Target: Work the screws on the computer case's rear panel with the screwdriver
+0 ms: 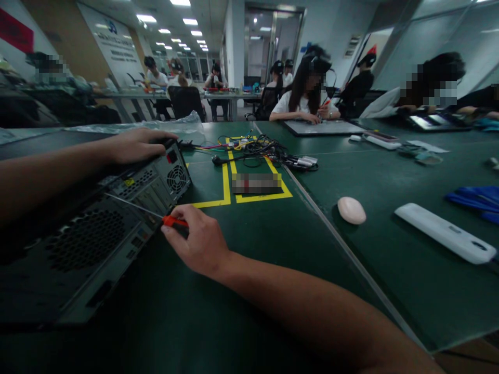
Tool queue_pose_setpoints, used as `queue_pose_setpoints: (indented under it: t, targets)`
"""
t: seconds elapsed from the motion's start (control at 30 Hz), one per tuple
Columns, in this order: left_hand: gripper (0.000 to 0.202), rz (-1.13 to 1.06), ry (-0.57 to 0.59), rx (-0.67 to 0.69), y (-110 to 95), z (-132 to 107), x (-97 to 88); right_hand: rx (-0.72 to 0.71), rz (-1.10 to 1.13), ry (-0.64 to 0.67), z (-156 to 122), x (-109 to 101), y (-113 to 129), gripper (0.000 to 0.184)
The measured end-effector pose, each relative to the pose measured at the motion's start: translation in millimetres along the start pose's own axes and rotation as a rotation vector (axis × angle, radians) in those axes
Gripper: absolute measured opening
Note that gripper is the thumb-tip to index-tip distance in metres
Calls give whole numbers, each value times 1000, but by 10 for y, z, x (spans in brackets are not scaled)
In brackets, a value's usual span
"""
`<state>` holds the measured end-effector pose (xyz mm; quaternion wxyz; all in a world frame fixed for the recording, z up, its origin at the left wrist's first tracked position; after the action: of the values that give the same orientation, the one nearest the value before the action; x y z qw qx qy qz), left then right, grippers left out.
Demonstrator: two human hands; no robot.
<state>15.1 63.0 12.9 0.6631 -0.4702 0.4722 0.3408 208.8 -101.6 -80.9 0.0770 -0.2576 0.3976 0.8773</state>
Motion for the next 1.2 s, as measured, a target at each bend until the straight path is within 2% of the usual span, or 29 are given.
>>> queue_pose_setpoints:
  t: [0.83, 1.2]
  targets:
    - [78, -6, -8, 1, 18, -1, 4, 30, 4, 4, -4, -23, 13, 21]
    - [79, -13, -1, 1, -3, -10, 5, -12, -21, 28, 21, 13, 25, 25]
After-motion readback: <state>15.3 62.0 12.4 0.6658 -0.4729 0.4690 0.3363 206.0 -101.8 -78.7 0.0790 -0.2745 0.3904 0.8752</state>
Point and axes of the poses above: each hand's wrist, its own z-axis towards the middle knuckle, its own x-axis out of the palm, y = z × x, the point moved 9 cm from there along z, towards the middle knuckle, and after that the axes turned 13 degrees about -z, right-handed, at the moved point
